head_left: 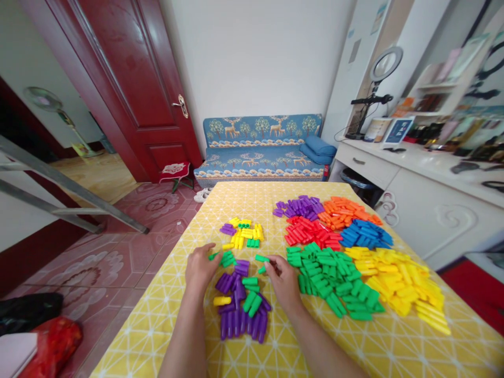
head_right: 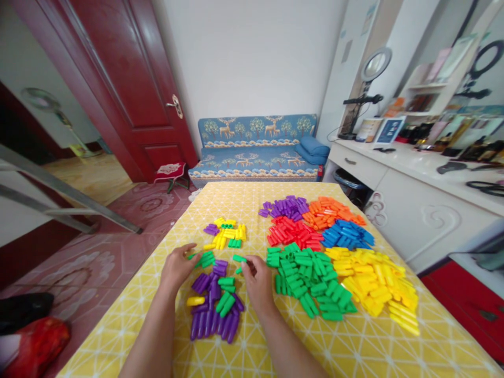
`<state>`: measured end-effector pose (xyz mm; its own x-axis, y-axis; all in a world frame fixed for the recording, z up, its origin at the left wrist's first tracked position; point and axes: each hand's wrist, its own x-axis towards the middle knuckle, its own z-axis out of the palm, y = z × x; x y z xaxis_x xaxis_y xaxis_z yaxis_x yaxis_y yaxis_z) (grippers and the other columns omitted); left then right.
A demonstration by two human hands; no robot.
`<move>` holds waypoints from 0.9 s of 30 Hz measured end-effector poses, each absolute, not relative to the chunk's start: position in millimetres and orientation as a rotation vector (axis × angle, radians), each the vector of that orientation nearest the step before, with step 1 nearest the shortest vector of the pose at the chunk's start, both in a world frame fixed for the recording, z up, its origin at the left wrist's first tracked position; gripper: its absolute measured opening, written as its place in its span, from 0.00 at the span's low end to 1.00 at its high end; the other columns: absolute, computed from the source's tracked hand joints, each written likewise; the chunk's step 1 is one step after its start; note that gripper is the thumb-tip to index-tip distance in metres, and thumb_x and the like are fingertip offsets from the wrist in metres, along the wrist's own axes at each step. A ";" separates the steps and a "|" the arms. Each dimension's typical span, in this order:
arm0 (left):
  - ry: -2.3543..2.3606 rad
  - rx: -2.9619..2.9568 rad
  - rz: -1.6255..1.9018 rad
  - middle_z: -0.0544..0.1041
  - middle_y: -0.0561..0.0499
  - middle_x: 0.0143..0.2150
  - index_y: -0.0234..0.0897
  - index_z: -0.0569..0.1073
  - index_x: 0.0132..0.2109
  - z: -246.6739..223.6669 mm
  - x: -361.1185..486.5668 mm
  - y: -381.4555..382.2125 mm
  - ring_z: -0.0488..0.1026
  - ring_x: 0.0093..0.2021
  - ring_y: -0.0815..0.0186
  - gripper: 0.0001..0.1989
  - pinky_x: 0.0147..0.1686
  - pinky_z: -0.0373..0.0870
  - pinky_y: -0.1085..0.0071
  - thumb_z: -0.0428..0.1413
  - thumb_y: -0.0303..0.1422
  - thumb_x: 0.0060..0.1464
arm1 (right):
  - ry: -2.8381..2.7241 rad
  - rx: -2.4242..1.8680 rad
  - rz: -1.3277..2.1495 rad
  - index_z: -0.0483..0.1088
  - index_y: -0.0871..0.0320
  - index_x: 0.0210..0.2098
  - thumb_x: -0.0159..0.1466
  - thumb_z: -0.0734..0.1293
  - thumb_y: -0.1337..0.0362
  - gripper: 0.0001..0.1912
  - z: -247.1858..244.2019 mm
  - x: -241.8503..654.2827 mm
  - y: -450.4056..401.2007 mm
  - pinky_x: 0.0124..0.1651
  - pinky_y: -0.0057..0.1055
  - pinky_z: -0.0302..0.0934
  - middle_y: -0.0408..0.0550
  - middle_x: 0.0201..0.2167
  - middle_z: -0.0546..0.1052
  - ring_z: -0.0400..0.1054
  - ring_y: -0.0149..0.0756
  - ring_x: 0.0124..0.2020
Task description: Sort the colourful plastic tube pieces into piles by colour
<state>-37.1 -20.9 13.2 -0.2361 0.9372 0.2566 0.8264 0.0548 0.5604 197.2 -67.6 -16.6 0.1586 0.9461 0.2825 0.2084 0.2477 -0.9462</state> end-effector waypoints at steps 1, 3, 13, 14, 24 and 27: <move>2.108 1.832 0.880 0.80 0.40 0.45 0.36 0.78 0.47 11.5 -38.5 -20.8 0.77 0.45 0.53 0.19 0.46 0.71 0.61 0.61 0.37 0.48 | -1.332 -1.232 0.742 0.72 0.59 0.38 0.63 0.63 0.58 0.11 -16.2 197.3 -67.9 0.35 0.34 0.68 0.48 0.31 0.77 0.73 0.38 0.32; 1.998 1.831 0.841 0.80 0.41 0.45 0.36 0.78 0.48 9.4 -35.5 -21.1 0.77 0.45 0.54 0.19 0.45 0.72 0.62 0.62 0.33 0.45 | -1.374 -1.264 0.654 0.73 0.59 0.39 0.62 0.63 0.61 0.10 -15.8 197.5 -68.4 0.36 0.33 0.68 0.49 0.32 0.77 0.72 0.37 0.33; 1.473 1.699 1.142 0.81 0.46 0.40 0.34 0.77 0.45 19.2 12.6 -25.7 0.77 0.42 0.60 0.19 0.47 0.72 0.63 0.61 0.22 0.41 | -1.549 -1.383 0.498 0.73 0.57 0.45 0.62 0.64 0.64 0.13 -11.6 197.3 -71.5 0.40 0.34 0.66 0.51 0.41 0.74 0.70 0.39 0.39; 1.418 1.669 1.183 0.80 0.46 0.41 0.34 0.77 0.45 20.7 16.0 -26.9 0.77 0.42 0.60 0.18 0.47 0.72 0.64 0.61 0.23 0.42 | -1.549 -1.375 0.490 0.73 0.57 0.46 0.63 0.64 0.62 0.13 -10.0 197.2 -72.4 0.41 0.34 0.66 0.52 0.42 0.74 0.70 0.39 0.40; 0.921 1.663 1.033 0.78 0.46 0.51 0.37 0.75 0.50 30.8 43.2 -43.7 0.73 0.52 0.60 0.17 0.55 0.68 0.63 0.57 0.27 0.52 | -1.458 -1.211 0.557 0.72 0.56 0.47 0.66 0.62 0.58 0.14 -3.5 198.4 -76.3 0.46 0.34 0.66 0.51 0.43 0.77 0.71 0.39 0.44; 0.957 1.547 1.046 0.79 0.44 0.48 0.35 0.75 0.49 25.1 45.8 -41.7 0.76 0.48 0.59 0.18 0.50 0.71 0.63 0.61 0.33 0.49 | -1.356 -1.219 0.607 0.72 0.57 0.43 0.65 0.63 0.57 0.12 -4.5 199.0 -76.3 0.44 0.34 0.66 0.50 0.39 0.78 0.71 0.39 0.41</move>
